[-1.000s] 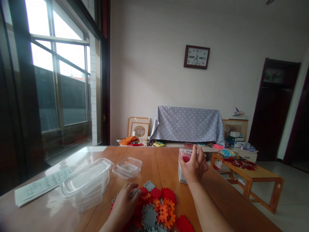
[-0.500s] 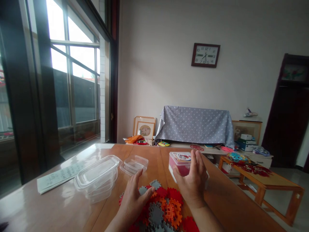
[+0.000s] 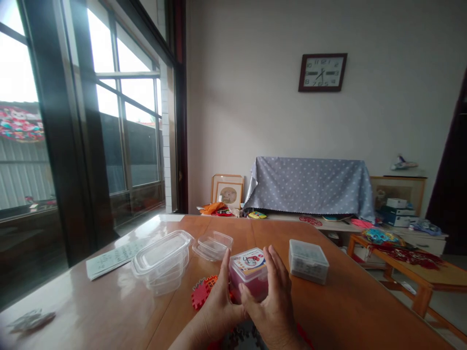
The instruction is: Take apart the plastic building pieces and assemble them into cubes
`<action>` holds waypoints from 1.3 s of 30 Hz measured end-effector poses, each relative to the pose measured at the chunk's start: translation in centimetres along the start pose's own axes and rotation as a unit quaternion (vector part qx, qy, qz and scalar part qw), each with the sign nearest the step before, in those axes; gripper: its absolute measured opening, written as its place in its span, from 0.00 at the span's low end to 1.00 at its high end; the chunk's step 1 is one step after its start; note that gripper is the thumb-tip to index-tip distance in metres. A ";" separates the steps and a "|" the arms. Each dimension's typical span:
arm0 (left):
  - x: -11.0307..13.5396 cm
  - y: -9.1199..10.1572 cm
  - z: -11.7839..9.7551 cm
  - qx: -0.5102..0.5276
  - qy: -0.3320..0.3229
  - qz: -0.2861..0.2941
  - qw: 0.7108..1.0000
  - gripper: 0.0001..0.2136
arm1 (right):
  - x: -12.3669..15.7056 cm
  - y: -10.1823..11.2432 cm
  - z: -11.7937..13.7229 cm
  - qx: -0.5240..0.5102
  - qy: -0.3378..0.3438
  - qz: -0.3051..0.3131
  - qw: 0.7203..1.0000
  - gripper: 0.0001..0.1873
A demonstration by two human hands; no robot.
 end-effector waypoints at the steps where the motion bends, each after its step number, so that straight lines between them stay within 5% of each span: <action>1: 0.0 0.1 -0.1 0.013 -0.001 -0.008 1.000 0.66 | 0.1 -0.1 -0.1 -0.010 -0.006 0.012 1.000 0.44; 5: -0.2 0.4 -0.6 0.068 0.016 -0.018 0.997 0.60 | 0.3 -0.3 -1.0 -0.087 -0.061 0.040 0.994 0.43; 10: -0.4 0.9 -0.6 0.109 0.044 -0.029 0.993 0.61 | 0.2 0.8 -3.8 -0.177 -0.196 -0.026 0.964 0.26; 17: -0.6 1.6 0.7 0.087 0.049 -0.056 0.993 0.62 | 1.2 -1.6 -5.2 -0.392 -0.391 0.026 0.832 0.19; 32: -0.7 1.0 0.1 0.004 0.048 -0.081 0.996 0.58 | 2.3 -3.7 -4.9 -0.517 -0.494 0.084 0.694 0.18; 39: -0.8 1.1 0.3 0.051 0.061 -0.110 0.991 0.57 | 2.2 -3.6 -4.4 -0.520 -0.485 0.086 0.698 0.18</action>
Point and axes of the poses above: each hand's wrist, its own x-axis away from the middle knuckle, its own y-axis out of the back of the hand, z = x × y, the point moved 7 cm from there along -x, towards the middle knuckle, and after that the axes turned 5 degrees about x, right-handed, at the moved point
